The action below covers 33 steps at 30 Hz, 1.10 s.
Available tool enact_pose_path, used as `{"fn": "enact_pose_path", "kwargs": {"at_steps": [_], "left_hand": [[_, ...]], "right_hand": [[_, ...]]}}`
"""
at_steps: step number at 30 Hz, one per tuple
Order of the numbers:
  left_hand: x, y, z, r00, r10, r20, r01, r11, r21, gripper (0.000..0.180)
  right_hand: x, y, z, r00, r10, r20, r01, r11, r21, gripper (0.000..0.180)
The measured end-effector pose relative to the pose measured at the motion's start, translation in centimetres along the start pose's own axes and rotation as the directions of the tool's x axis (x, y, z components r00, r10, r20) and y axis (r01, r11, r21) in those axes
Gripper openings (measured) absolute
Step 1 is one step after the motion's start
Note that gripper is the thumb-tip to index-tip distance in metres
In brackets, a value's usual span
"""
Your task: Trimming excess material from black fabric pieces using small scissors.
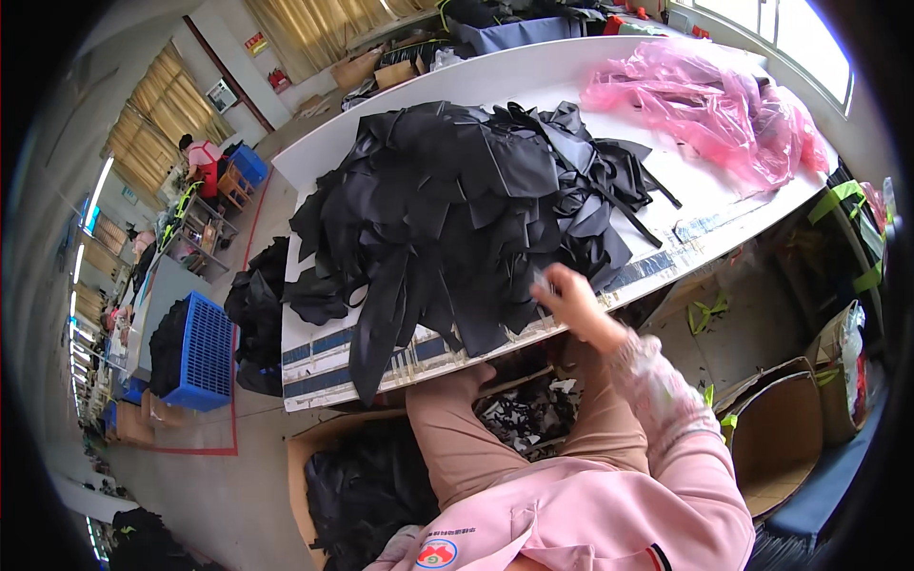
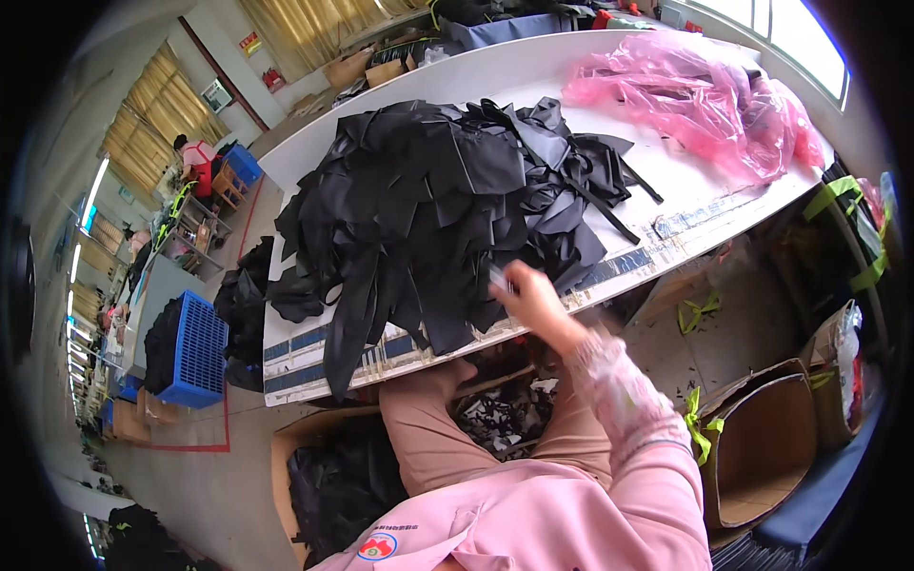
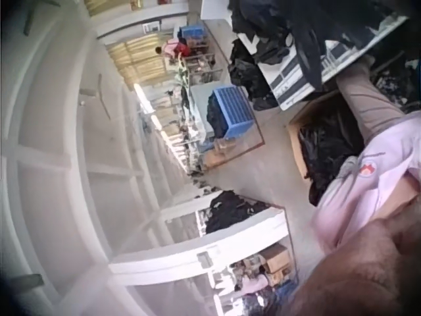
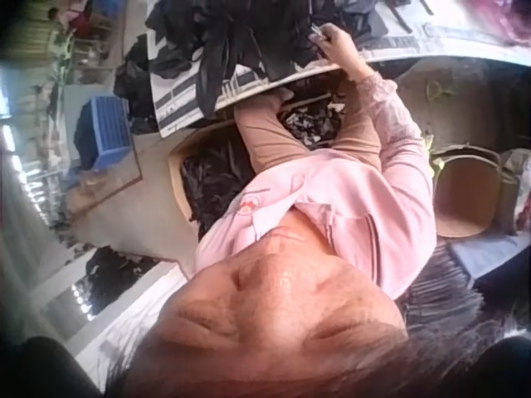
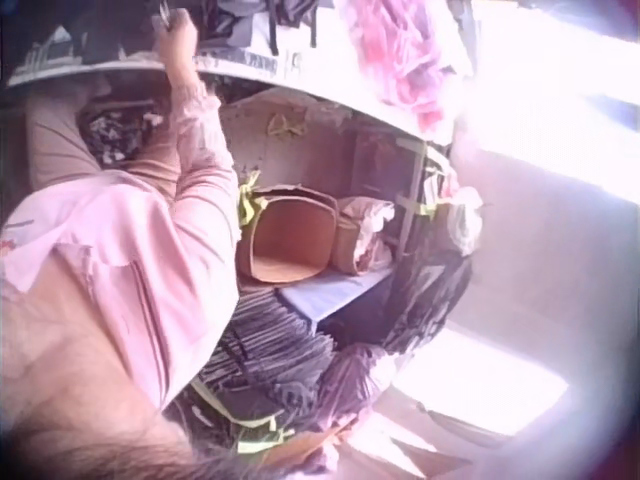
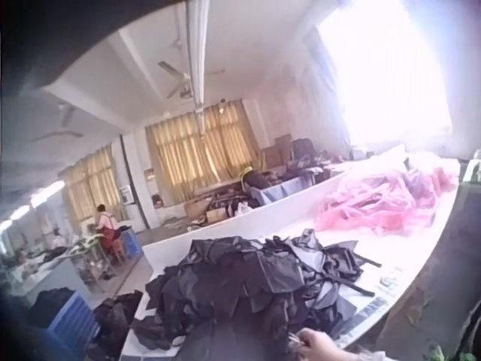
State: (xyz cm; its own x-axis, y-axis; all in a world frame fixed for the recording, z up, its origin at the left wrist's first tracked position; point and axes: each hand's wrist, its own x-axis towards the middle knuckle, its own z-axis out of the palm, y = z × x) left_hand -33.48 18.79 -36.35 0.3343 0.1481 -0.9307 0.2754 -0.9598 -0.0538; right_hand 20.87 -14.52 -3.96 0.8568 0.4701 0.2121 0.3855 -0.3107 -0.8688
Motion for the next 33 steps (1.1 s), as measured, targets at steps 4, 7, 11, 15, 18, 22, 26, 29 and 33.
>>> {"fn": "enact_pose_path", "kwargs": {"at_steps": [4,7,11,15,18,22,26,29,33], "left_hand": [[-1.9,1.6,-2.0,0.998,-0.004,0.068,0.019,0.975,-0.223,0.036],[-4.3,2.6,-5.3,0.994,-0.012,0.108,0.054,0.917,-0.396,0.038],[-7.8,1.0,-8.2,0.985,-0.015,0.170,0.118,0.779,-0.615,0.048],[-12.8,3.7,-20.3,0.776,-0.032,-0.630,-0.293,0.867,-0.404,0.031],[-18.5,11.2,-31.0,0.303,-0.052,-0.952,-0.691,0.676,-0.256,0.027],[-24.9,19.1,-39.2,-0.190,0.046,-0.981,-0.752,0.635,0.175,0.040],[-25.4,25.5,-42.6,-0.376,0.322,-0.869,-0.828,0.305,0.471,0.052],[-25.3,30.4,-42.0,-0.154,0.641,-0.752,-0.958,-0.283,-0.045,0.046],[-23.4,32.2,-39.0,-0.100,0.773,-0.627,-0.879,-0.364,-0.309,0.045]], "right_hand": [[11.0,2.9,-1.6,0.873,0.461,-0.158,-0.314,0.780,0.541,0.033],[15.3,3.2,-1.7,0.794,0.608,0.021,-0.362,0.444,0.819,0.029],[14.7,0.0,-0.2,0.898,0.427,-0.107,-0.170,0.560,0.811,0.028],[5.9,-3.2,-0.2,0.911,-0.185,-0.369,0.248,0.960,0.130,0.029],[-2.2,-5.7,-0.9,0.845,-0.515,-0.144,0.529,0.844,0.086,0.014],[-8.2,-8.2,-3.0,0.842,-0.516,0.154,0.435,0.821,0.370,0.022],[-11.0,-11.0,-7.0,0.863,-0.379,0.334,0.224,0.880,0.420,0.037],[-13.1,-8.9,-10.0,0.839,-0.467,0.279,0.220,0.761,0.610,0.032],[-12.6,-6.9,-8.1,0.842,-0.504,0.192,0.140,0.548,0.825,0.031]]}}
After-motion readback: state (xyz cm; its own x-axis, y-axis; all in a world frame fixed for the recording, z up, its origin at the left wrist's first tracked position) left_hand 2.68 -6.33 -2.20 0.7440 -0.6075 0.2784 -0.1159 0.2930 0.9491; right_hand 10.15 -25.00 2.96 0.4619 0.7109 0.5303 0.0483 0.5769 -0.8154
